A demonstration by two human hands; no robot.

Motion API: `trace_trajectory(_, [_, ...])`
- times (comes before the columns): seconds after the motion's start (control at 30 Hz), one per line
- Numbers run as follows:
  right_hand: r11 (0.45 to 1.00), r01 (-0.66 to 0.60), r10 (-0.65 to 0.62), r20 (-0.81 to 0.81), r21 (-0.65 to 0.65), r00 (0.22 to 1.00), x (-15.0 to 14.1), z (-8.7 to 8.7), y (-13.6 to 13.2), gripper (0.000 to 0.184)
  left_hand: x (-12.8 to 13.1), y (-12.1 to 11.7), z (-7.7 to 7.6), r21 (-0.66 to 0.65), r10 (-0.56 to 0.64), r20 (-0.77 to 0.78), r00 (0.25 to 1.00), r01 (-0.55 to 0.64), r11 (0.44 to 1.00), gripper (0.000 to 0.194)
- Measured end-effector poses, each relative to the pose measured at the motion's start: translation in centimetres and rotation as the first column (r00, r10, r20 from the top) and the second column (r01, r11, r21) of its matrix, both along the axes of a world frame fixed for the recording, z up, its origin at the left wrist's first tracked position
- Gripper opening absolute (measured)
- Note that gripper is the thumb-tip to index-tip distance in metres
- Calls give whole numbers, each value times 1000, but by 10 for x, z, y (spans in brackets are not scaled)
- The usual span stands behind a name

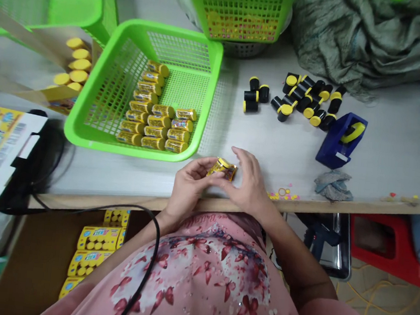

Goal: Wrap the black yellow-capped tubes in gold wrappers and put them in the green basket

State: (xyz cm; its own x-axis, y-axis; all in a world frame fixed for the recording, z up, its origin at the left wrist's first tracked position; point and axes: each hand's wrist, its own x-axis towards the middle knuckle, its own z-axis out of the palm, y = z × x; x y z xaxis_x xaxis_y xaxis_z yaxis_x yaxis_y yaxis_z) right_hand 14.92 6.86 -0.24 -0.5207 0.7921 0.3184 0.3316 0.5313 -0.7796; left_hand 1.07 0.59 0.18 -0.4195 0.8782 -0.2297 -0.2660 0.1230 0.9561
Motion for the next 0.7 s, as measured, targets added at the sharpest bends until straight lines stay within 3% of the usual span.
trace_trajectory(0.07, [983,-56,45,67,174,997,0,0,-6,76,0,3,1,13,4,82,997,-5,1000,42])
trace_trajectory(0.17, [952,1,-11,29,305,1000,-2,-3,-14,71,1,5,4,7,-46,203,978,45,999,48])
trace_trajectory(0.3, [980,15,1,-83,200,997,-3,-5,-18,71,0,4,8,-44,-211,497,842,267,963,36])
trace_trajectory(0.4, [984,-29,47,-96,177,994,1,-3,-19,72,-2,3,9,-29,-258,596,760,341,939,32])
trace_trajectory(0.53, [985,-61,78,-96,162,992,6,2,-20,72,-3,1,9,-30,-250,618,746,340,940,29])
trace_trajectory(0.7, [977,-76,86,-44,199,995,9,6,-19,70,-2,0,15,-67,-219,570,792,311,948,28])
